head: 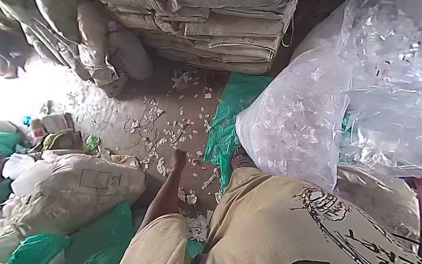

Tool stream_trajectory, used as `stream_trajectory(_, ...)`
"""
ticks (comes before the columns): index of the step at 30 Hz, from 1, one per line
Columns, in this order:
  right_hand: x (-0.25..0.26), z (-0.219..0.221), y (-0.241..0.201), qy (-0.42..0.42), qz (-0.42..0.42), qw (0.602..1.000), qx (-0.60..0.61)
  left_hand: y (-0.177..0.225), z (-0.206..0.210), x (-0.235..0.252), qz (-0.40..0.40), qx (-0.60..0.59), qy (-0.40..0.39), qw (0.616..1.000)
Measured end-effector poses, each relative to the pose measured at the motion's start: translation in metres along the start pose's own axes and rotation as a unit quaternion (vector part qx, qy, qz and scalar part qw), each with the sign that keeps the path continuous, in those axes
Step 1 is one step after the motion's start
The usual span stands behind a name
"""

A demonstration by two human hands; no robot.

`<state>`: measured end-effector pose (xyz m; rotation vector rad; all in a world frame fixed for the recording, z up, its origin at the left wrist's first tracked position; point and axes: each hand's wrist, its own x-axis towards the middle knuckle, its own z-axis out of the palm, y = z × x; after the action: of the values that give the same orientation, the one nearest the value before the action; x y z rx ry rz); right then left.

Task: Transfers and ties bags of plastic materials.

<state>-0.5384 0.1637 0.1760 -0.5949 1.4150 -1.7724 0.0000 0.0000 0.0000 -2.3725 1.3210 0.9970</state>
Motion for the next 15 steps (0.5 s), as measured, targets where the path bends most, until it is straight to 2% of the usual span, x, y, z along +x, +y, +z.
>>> stream_trajectory(3,0.0,0.042,-0.005,0.041,-0.021,0.998,-0.039,-0.078,-0.007,0.001,-0.146,0.009,0.093,0.985)
stream_trajectory(5,0.012,0.038,-0.001,-0.052,-0.023,0.994,-0.098,-0.116,-0.004,-0.006,-0.181,-0.04,0.125,0.975)
stream_trajectory(6,0.02,0.057,-0.005,-0.015,0.026,0.987,-0.158,-0.127,0.0,-0.01,-0.184,-0.086,0.116,0.972)
stream_trajectory(7,0.033,0.09,-0.011,0.072,0.107,0.963,-0.236,-0.129,0.008,-0.011,-0.191,-0.137,0.106,0.966)
stream_trajectory(8,0.053,0.105,-0.011,0.087,0.172,0.937,-0.292,-0.123,0.022,-0.009,-0.196,-0.206,0.105,0.953)
stream_trajectory(9,0.067,0.09,-0.001,0.04,0.172,0.943,-0.282,-0.111,0.035,-0.005,-0.195,-0.269,0.088,0.939)
stream_trajectory(10,0.077,0.062,0.015,-0.023,0.133,0.963,-0.231,-0.088,0.039,-0.006,-0.176,-0.325,0.028,0.929)
stream_trajectory(12,0.079,0.063,0.027,0.032,0.13,0.97,-0.202,-0.024,0.046,-0.001,-0.117,-0.4,-0.071,0.906)
stream_trajectory(15,0.076,0.089,0.023,0.104,0.179,0.964,-0.167,0.097,0.053,-0.016,0.044,-0.435,-0.185,0.88)
